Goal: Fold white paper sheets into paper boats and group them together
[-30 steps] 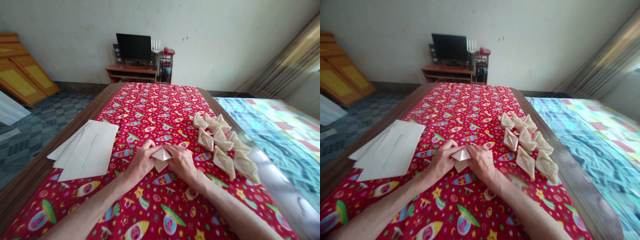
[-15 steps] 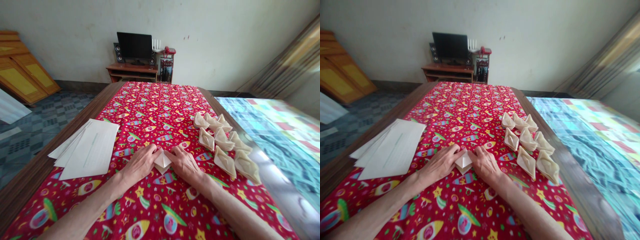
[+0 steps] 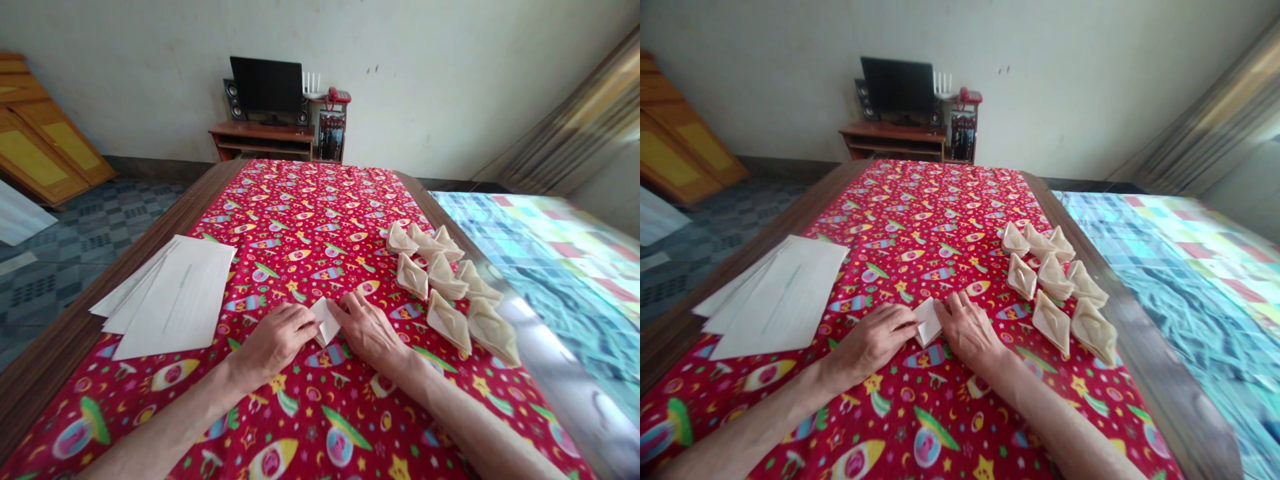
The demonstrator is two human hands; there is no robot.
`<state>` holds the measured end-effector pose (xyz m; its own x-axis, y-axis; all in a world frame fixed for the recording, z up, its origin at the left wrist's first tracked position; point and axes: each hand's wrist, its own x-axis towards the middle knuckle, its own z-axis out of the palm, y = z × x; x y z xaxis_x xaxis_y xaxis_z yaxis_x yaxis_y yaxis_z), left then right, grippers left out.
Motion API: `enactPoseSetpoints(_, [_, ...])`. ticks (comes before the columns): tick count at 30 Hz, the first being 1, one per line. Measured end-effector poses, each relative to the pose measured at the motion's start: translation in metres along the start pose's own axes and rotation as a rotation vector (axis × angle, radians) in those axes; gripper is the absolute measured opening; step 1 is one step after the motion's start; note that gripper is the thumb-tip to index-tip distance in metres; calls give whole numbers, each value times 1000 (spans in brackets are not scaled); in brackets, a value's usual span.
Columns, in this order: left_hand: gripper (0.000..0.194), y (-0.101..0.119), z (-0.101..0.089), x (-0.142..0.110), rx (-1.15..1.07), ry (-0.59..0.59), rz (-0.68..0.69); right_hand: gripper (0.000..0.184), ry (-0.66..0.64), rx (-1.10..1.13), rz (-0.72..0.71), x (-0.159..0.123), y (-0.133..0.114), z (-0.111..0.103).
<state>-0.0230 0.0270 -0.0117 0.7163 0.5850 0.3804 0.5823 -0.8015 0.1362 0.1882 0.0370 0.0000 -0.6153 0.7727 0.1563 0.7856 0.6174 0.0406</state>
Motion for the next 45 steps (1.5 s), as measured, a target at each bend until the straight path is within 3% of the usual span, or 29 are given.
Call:
enactPoseSetpoints(8, [15,-6,0,-1,-47,-109,16,27,1,-3,-13,-1,0,2])
enactPoseSetpoints(12, [17,-6,0,-2,-25,-126,15,33,171,5,-105,-12,2,4])
enactPoseSetpoints(15, [19,-5,2,-2,-32,-103,-28,25,257,49,-192,-19,3,3])
enactPoseSetpoints(20, [26,-3,4,-3,-87,-55,-91,22,177,144,-227,-23,2,4])
enactPoseSetpoints(25, [20,-2,0,-3,-72,-99,-105,24,153,167,-230,-22,4,7])
enactPoseSetpoints(37, [17,-3,3,-7,-164,65,-147,17,232,351,-92,-19,1,14])
enactPoseSetpoints(41, [15,-6,8,-5,-237,115,-250,19,223,500,-9,-17,-1,16])
enactPoseSetpoints(45, [13,-8,12,-1,-198,60,-357,20,201,543,143,-16,-4,16])
